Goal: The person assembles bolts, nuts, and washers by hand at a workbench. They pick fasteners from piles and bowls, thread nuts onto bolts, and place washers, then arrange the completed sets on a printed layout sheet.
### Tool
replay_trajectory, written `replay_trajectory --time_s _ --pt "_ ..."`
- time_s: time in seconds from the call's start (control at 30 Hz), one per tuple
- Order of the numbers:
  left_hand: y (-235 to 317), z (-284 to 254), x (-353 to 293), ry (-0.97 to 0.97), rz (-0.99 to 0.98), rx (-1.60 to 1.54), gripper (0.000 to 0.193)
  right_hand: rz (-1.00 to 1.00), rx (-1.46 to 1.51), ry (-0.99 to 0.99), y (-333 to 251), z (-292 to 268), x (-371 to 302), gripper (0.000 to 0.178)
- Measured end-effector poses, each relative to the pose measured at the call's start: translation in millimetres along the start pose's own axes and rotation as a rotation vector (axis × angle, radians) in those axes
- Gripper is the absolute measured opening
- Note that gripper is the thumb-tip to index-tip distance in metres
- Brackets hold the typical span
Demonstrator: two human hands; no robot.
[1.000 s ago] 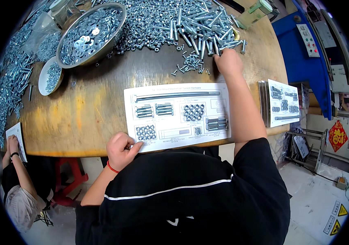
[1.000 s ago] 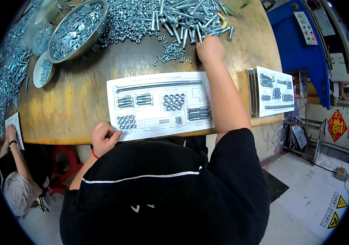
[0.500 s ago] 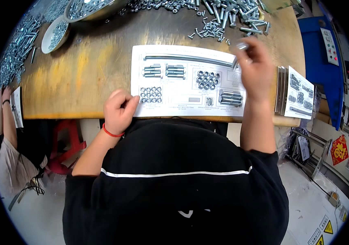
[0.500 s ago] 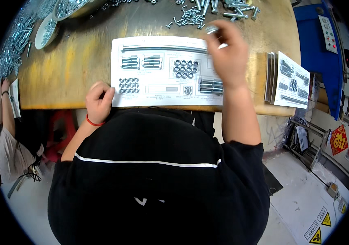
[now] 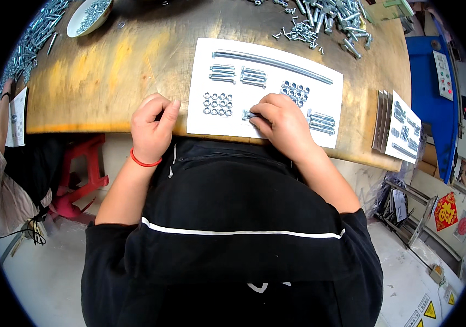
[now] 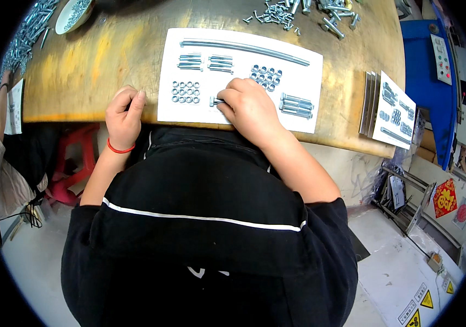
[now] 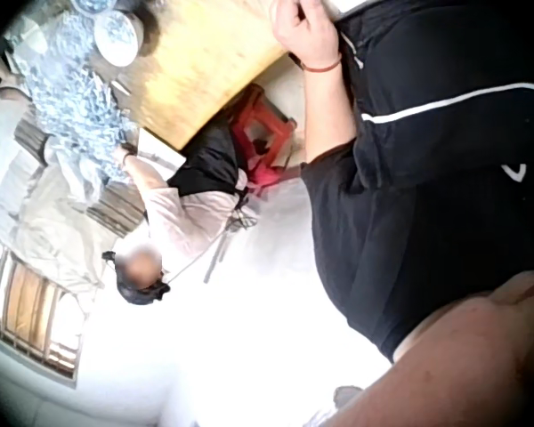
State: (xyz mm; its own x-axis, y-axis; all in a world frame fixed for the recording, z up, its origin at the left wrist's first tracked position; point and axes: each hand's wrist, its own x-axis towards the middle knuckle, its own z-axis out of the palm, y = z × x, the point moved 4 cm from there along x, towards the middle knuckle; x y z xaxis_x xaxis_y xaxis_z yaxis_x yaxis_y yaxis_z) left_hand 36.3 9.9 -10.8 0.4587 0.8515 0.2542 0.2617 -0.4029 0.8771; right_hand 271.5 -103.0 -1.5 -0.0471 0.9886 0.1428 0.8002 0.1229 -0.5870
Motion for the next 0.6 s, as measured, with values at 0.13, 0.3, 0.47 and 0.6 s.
replay_trajectory --time_s 0.13,0.3,0.47,0.6 --pt "2 -8 -1 0.017 0.014 0.078 0.025 0.009 -0.047 -0.051 -5 0 4 0.014" --pt "9 -15 8 0.036 0.088 0.141 0.018 0.081 0.01 -0.11 -12 -28 18 0.031" --pt "-7 -24 16 0.064 0.027 0.153 0.017 -0.001 -0.144 -0.003 -13 -77 124 0.032" --pt "-8 -18 22 0.018 0.007 0.158 0.021 -0.128 -0.29 0.125 -17 -75 247 0.032"
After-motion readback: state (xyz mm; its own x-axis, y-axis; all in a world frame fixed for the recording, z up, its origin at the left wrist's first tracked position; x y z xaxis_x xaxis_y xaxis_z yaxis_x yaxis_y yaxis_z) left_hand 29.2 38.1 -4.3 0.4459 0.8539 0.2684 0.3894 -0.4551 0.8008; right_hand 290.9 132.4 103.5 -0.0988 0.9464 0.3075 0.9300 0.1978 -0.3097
